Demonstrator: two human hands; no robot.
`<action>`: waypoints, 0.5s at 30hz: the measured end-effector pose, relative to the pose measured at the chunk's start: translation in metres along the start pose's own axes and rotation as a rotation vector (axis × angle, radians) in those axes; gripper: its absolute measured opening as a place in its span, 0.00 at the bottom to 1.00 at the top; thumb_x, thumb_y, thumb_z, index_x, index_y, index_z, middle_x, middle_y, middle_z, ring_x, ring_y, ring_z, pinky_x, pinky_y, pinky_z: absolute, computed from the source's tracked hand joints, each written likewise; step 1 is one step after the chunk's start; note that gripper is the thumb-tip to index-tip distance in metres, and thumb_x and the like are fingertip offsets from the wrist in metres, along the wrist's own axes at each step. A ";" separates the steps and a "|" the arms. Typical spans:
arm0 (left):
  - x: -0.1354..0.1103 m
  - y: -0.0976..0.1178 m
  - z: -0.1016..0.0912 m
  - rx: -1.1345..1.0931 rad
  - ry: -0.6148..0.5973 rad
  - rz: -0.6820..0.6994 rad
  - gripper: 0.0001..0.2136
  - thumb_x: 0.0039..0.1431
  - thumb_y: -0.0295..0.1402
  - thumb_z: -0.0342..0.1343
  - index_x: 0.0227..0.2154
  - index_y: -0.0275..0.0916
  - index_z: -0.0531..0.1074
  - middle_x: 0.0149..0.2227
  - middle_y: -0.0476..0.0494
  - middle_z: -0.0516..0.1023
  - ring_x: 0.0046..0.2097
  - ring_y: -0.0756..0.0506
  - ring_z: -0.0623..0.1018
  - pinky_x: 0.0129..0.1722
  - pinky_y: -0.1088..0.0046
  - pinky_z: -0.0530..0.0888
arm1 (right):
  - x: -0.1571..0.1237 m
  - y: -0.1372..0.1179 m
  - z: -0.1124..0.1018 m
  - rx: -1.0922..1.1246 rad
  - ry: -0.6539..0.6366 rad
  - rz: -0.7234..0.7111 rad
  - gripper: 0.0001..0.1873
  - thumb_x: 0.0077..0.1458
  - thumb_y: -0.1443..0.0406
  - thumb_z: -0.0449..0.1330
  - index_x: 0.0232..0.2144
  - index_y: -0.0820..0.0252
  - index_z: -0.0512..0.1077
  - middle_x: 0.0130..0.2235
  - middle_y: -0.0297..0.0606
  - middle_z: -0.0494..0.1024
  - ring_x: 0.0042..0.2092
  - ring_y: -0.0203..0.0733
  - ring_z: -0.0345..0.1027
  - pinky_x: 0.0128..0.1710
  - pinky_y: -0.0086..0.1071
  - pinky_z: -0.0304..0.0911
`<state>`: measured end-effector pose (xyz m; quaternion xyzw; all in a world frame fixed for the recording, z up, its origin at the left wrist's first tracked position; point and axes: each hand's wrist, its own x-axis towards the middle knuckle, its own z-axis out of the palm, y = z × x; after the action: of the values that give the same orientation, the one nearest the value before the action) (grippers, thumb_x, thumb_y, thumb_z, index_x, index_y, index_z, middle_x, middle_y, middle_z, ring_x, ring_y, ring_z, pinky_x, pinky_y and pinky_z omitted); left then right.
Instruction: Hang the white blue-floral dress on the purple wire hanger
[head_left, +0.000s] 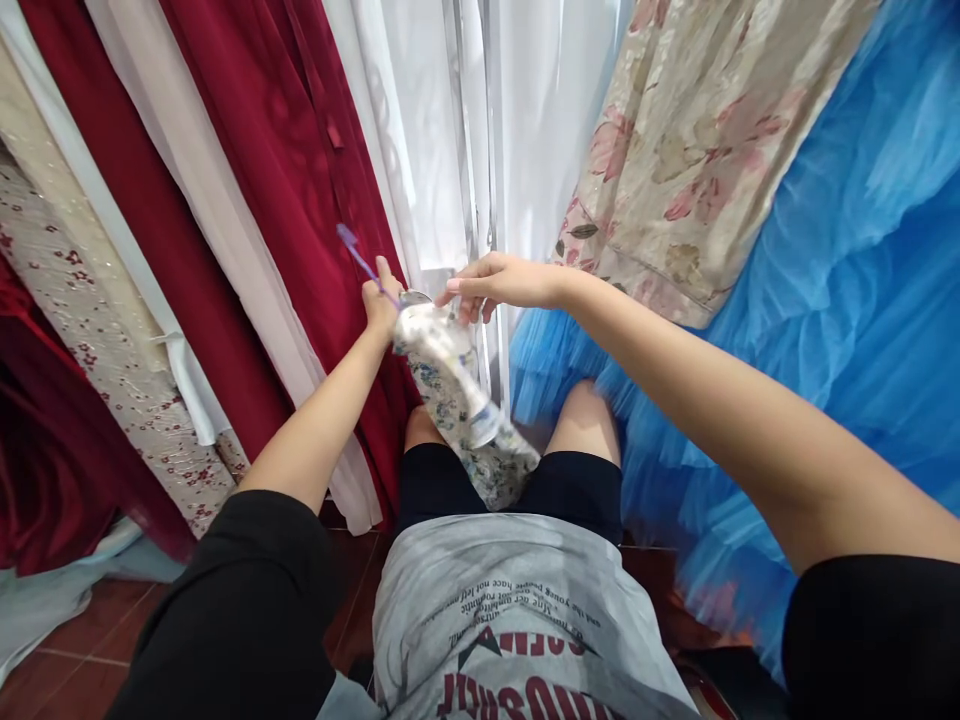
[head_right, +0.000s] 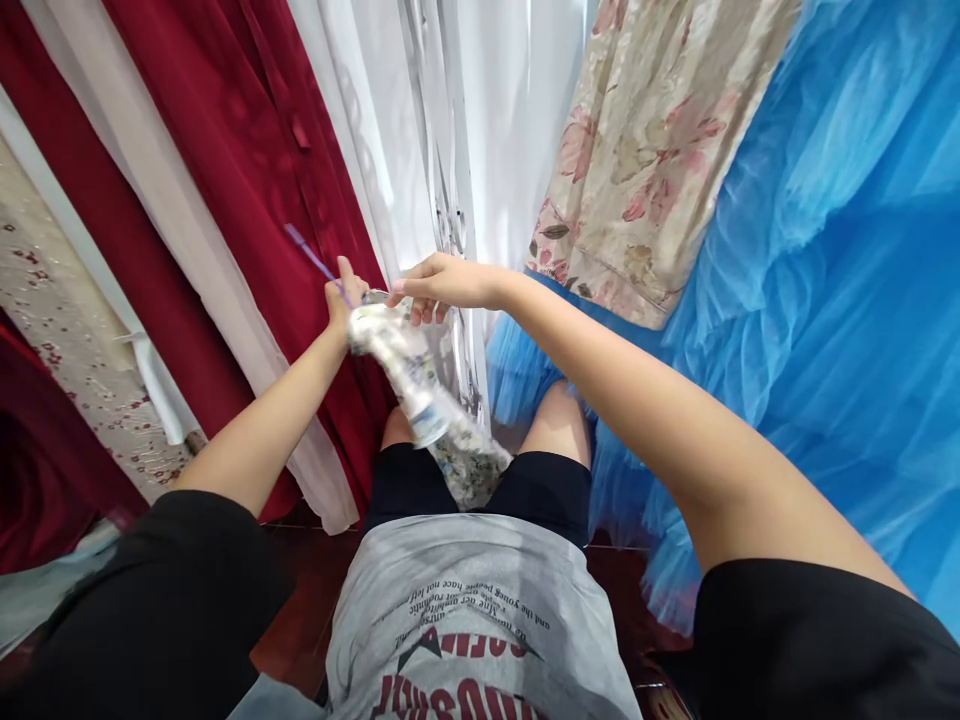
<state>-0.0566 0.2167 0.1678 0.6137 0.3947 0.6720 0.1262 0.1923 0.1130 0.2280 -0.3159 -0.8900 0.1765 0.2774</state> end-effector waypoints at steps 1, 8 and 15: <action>-0.004 0.004 0.003 -0.093 0.025 -0.035 0.30 0.69 0.52 0.43 0.14 0.41 0.53 0.17 0.50 0.59 0.22 0.51 0.62 0.26 0.73 0.60 | -0.001 0.003 0.003 -0.010 0.010 0.010 0.20 0.62 0.53 0.61 0.45 0.64 0.78 0.34 0.42 0.80 0.36 0.42 0.72 0.42 0.37 0.68; -0.048 0.099 0.043 -0.665 -0.461 -0.289 0.26 0.65 0.57 0.49 0.25 0.37 0.68 0.30 0.43 0.76 0.33 0.47 0.80 0.37 0.69 0.76 | -0.017 0.040 0.024 -0.191 0.295 -0.057 0.21 0.63 0.53 0.55 0.46 0.65 0.75 0.42 0.45 0.79 0.43 0.46 0.71 0.43 0.35 0.65; -0.058 0.100 0.043 -0.712 -0.640 -0.278 0.15 0.58 0.31 0.62 0.47 0.34 0.74 0.49 0.37 0.80 0.55 0.37 0.78 0.60 0.54 0.70 | -0.095 0.081 -0.001 -0.089 0.736 -0.039 0.20 0.59 0.53 0.58 0.22 0.61 0.69 0.23 0.32 0.66 0.29 0.36 0.60 0.30 0.29 0.56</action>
<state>0.0275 0.1294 0.1909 0.6496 0.1601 0.5199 0.5312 0.2923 0.1103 0.1530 -0.3530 -0.7432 0.0069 0.5684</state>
